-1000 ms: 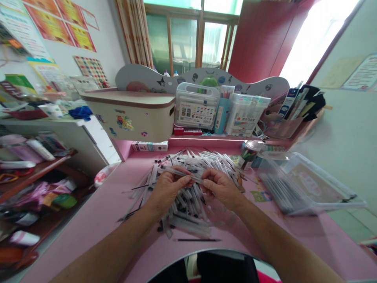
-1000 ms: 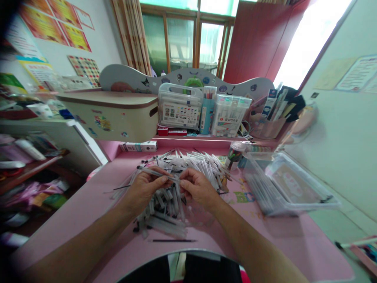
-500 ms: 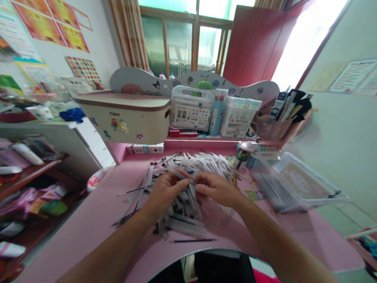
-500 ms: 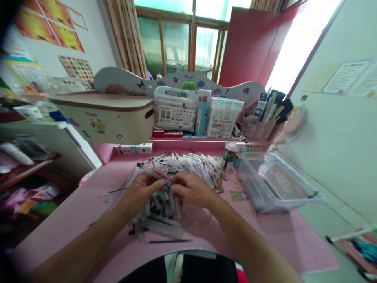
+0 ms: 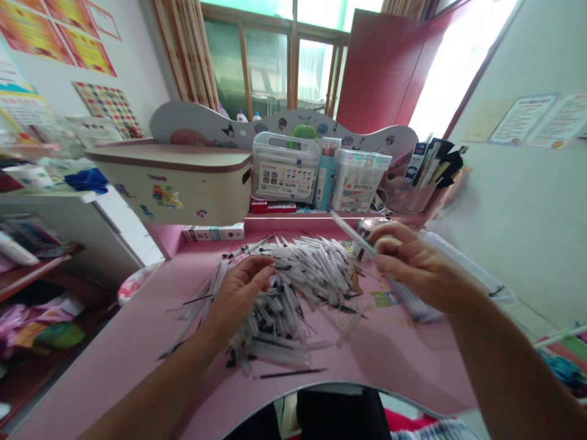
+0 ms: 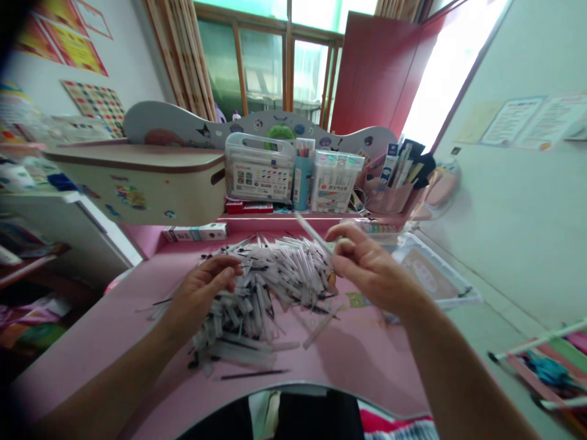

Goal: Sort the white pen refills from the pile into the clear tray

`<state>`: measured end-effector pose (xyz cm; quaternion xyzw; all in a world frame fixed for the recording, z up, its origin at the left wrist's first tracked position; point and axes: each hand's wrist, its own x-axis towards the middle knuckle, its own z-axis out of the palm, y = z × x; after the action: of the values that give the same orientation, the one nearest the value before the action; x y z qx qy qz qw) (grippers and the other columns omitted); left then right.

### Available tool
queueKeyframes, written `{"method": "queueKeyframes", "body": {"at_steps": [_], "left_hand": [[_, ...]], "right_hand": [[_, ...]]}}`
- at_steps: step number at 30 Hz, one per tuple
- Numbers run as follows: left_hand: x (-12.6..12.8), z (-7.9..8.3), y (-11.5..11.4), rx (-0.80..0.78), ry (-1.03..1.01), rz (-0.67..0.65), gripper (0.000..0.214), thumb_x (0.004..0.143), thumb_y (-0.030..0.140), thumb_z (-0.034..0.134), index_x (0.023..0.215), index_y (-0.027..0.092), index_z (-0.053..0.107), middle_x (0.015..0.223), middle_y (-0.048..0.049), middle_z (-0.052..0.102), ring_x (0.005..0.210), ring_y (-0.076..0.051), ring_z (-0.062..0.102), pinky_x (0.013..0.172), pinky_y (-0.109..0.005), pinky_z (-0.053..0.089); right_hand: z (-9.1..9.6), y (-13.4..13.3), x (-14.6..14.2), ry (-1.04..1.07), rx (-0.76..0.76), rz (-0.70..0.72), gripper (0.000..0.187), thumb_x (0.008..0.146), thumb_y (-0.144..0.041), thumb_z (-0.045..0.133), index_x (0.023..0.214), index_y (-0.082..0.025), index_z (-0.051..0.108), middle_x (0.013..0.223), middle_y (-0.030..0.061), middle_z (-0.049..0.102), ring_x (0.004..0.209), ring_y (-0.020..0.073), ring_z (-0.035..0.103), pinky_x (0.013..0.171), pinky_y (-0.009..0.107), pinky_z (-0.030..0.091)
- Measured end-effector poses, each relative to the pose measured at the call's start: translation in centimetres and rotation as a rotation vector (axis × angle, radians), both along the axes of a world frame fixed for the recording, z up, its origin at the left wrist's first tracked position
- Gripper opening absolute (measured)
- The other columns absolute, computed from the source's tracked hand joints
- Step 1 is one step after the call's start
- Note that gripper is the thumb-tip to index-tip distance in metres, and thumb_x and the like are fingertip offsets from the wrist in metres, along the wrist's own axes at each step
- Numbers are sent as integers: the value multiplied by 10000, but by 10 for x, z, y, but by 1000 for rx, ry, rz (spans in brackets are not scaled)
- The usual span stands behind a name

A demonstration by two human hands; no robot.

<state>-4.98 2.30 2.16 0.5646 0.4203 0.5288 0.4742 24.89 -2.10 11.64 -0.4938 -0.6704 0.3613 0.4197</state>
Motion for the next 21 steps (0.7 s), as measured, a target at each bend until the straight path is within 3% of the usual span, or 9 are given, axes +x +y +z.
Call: {"method": "queueKeyframes", "body": {"at_steps": [3, 7, 11, 14, 18, 20, 21], "left_hand": [[-3, 0, 4, 5, -13, 70, 257, 808, 401, 697, 978, 208, 680, 824, -6, 688, 641, -105, 559, 648, -226, 461], [-9, 2, 10, 10, -46, 155, 271, 797, 400, 702, 968, 192, 671, 836, -1, 685, 639, -100, 555, 650, -226, 460], [-17, 3, 19, 1, -21, 250, 270, 778, 401, 704, 935, 183, 674, 843, -3, 686, 650, -102, 559, 658, -228, 464], [-24, 0, 29, -8, 3, 323, 255, 755, 389, 704, 905, 185, 674, 833, -3, 689, 655, -109, 564, 658, -234, 467], [-32, -7, 42, -16, 22, 386, 240, 690, 353, 715, 851, 179, 677, 802, -5, 689, 692, -127, 583, 683, -244, 477], [-36, -11, 47, -27, 25, 412, 246, 665, 340, 715, 844, 176, 678, 794, -5, 689, 714, -139, 597, 695, -254, 480], [-37, -12, 49, -35, 31, 421, 253, 658, 338, 714, 848, 175, 679, 795, -7, 691, 722, -145, 603, 700, -259, 481]], "right_hand": [[14, -11, 52, -71, 16, -244, 232, 795, -405, 674, 939, -225, 641, 620, -21, 493, 515, 112, 431, 451, 239, 328], [21, -18, 107, -97, -56, -421, 559, 622, -474, 835, 1080, -232, 623, 842, 55, 617, 647, 146, 557, 563, 293, 445], [18, -15, 135, -322, -112, -550, 597, 703, -694, 683, 989, -170, 696, 584, 4, 507, 508, 119, 420, 472, 288, 332], [13, -2, 143, -453, -138, -519, 481, 798, -619, 627, 937, -166, 705, 620, 15, 548, 492, 106, 456, 476, 274, 360], [-4, 26, 149, -509, -170, -368, 237, 878, -361, 560, 799, -153, 642, 639, 37, 598, 547, 121, 573, 511, 242, 447], [-16, 42, 152, -523, -246, -336, 101, 841, -234, 567, 898, -154, 591, 566, 16, 600, 492, 122, 564, 453, 216, 427], [-23, 49, 153, -542, -290, -341, 142, 821, -188, 575, 958, -155, 557, 538, 1, 598, 463, 120, 557, 430, 202, 417]]}}
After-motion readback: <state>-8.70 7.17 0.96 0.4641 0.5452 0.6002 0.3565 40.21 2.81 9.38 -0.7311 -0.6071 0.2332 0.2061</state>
